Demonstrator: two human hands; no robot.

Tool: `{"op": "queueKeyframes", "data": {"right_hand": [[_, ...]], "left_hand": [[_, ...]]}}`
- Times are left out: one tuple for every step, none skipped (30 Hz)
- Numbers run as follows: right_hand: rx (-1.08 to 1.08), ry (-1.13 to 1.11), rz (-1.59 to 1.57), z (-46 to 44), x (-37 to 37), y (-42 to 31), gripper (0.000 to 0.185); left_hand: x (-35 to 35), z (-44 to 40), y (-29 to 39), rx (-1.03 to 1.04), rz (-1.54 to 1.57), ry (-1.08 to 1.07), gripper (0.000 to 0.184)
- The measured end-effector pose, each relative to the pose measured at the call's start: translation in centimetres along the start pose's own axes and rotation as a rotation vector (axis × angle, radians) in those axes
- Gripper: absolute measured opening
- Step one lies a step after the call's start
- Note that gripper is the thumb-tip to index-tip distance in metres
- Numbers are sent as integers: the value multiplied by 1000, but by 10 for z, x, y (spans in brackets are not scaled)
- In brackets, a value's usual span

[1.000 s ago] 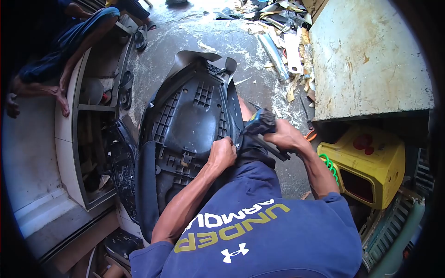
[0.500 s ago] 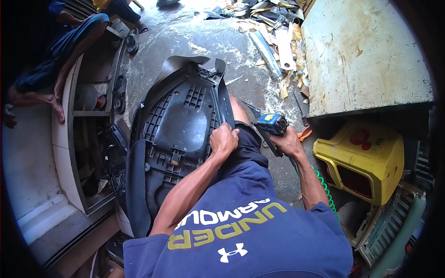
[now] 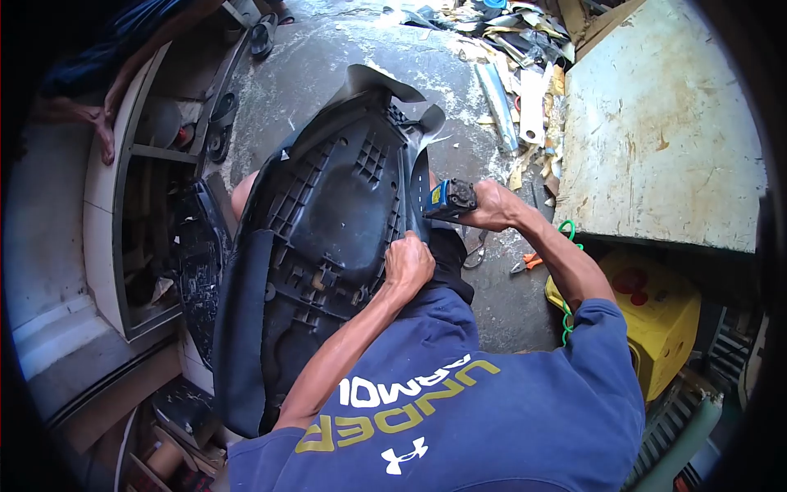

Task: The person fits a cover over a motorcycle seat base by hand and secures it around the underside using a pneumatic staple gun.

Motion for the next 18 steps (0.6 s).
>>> {"op": "queueKeyframes", "data": {"right_hand": [[-52, 7, -43, 1, -5, -7, 52], [-55, 4, -38, 1, -10, -16, 52], [-15, -25, 16, 1, -14, -22, 53], [25, -54, 70, 1, -16, -26, 54], [30, -82, 96, 0, -18, -29, 57], [26, -87, 103, 1, -20, -33, 57], [35, -92, 118, 3, -21, -38, 56], [43, -95, 133, 4, -22, -41, 54], [43, -101, 138, 2, -20, -41, 54], [44, -84, 166, 1, -17, -40, 52], [43, -64, 192, -1, -15, -40, 49], [45, -69, 192, -2, -12, -41, 49], [35, -32, 266, -1, -11, -44, 46], [26, 9, 340, 0, -10, -48, 44], [21, 31, 291, 7, -15, -60, 43], [15, 45, 299, 7, -18, -61, 43], [20, 21, 318, 5, -21, -61, 43], [30, -16, 332, 5, -19, -58, 43]], "left_hand": [[0, 1, 1, -15, 2, -9, 31], [1, 1, 2, -30, 4, -18, 32], [1, 1, 3, -50, 2, -24, 31], [0, 1, 4, -53, 6, -20, 31], [1, 1, 4, -55, 11, -22, 30], [1, 2, 4, -60, 17, -26, 30], [2, 3, 3, -66, 22, -22, 30], [3, 3, 3, -49, 12, 6, 29], [4, 4, 3, -32, 5, 33, 29], [7, 5, 2, -38, 11, 32, 29], [6, 5, 2, -38, 15, 39, 28], [6, 6, 1, -36, 18, 41, 28], [5, 6, 1, -37, 19, 34, 28], [5, 5, -1, -49, 22, 33, 28], [6, 6, 0, -61, 25, 33, 28], [4, 2, 1, -52, 23, 47, 28], [1, -1, 1, -71, 21, 6, 26], [1, 1, 2, -97, 23, -47, 27]]}}
Point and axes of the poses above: each hand's wrist, its own z-axis away from the middle knuckle, its own x-axis out of the palm, y = z × x, the point moved 2 cm from there along -z, towards the middle knuckle, and after that the axes turned 15 degrees about x, right-handed, at the moved point
